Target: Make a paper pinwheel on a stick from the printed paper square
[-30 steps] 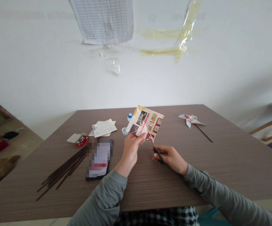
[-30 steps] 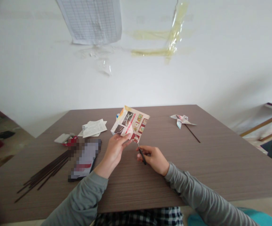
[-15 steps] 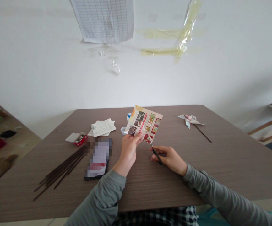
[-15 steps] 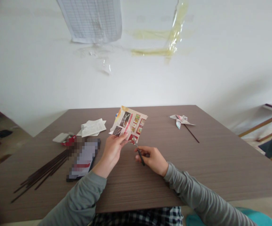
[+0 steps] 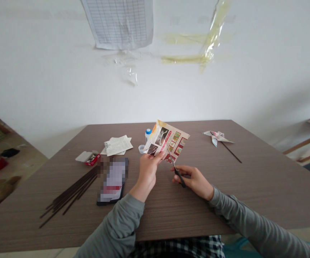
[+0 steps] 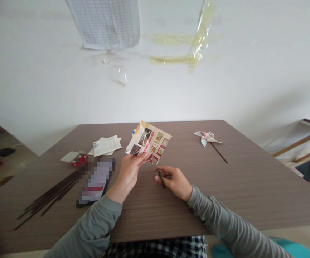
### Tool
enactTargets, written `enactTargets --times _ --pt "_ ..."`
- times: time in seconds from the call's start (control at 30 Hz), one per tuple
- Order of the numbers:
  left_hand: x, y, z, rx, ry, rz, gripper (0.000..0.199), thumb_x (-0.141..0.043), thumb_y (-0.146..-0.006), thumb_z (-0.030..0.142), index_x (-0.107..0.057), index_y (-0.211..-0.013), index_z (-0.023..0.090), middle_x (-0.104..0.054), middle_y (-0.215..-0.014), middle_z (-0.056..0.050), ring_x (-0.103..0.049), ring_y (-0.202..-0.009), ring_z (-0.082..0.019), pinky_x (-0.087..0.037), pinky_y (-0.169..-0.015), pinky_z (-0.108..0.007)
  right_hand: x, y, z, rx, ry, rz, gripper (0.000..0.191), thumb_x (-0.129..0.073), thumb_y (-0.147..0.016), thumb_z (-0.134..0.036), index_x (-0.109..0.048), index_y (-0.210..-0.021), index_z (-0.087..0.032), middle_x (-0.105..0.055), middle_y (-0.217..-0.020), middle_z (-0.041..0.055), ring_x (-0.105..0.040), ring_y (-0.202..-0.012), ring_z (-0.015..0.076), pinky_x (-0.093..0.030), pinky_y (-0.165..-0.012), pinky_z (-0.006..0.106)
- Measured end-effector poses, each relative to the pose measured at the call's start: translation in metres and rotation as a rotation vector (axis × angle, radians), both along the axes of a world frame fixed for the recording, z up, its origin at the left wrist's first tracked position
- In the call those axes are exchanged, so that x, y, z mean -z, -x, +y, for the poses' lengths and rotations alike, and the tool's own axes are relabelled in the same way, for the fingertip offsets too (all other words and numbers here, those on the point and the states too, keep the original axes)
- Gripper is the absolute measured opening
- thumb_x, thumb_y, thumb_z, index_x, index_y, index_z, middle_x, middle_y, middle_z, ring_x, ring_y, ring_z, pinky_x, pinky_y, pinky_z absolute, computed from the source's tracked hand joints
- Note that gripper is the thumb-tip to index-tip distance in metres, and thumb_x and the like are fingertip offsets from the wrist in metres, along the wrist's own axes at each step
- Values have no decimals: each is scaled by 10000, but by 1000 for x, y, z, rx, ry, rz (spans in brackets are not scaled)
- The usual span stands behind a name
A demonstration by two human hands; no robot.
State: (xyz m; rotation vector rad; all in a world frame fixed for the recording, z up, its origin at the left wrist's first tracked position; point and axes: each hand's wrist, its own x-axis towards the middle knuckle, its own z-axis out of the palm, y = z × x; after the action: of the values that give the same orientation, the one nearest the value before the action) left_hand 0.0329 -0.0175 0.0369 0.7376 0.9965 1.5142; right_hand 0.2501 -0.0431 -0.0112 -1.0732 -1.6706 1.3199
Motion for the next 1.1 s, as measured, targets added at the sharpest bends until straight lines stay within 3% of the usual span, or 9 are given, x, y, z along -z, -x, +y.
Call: enactTargets --times 0.47,0.77,1.1 --pt "-2 -3 -3 -9 -8 -7 597 -1233 -530 343 -926 -1024 208 -995 -1015 -101 -967 -1048 -351 -758 -985 -430 5 -3 3 -5 36 -11 736 -1041 -955 -842 -958 -1315 -205 -911 -938 71 -868 -913 303 -723 -906 442" --pt "-1 -3 -2 -18 9 -13 537 -1220 -550 284 -948 -1005 197 -1007 -1036 -130 -972 -1036 -349 -765 -970 -418 1 -2 1 -1 9 -20 806 -1009 -947 -884 -960 -1340 -182 -930 -942 93 -858 -894 307 -713 -913 449" --pt "2 -3 -1 8 -28 3 534 -1232 -560 317 -966 -1010 205 -1010 -1059 -116 -957 -989 -333 -755 -942 -417 -4 0 -1 37 -23 -32 747 -996 -965 -821 -968 -1327 -168 -872 -871 78 -794 -830 292 -682 -858 439"
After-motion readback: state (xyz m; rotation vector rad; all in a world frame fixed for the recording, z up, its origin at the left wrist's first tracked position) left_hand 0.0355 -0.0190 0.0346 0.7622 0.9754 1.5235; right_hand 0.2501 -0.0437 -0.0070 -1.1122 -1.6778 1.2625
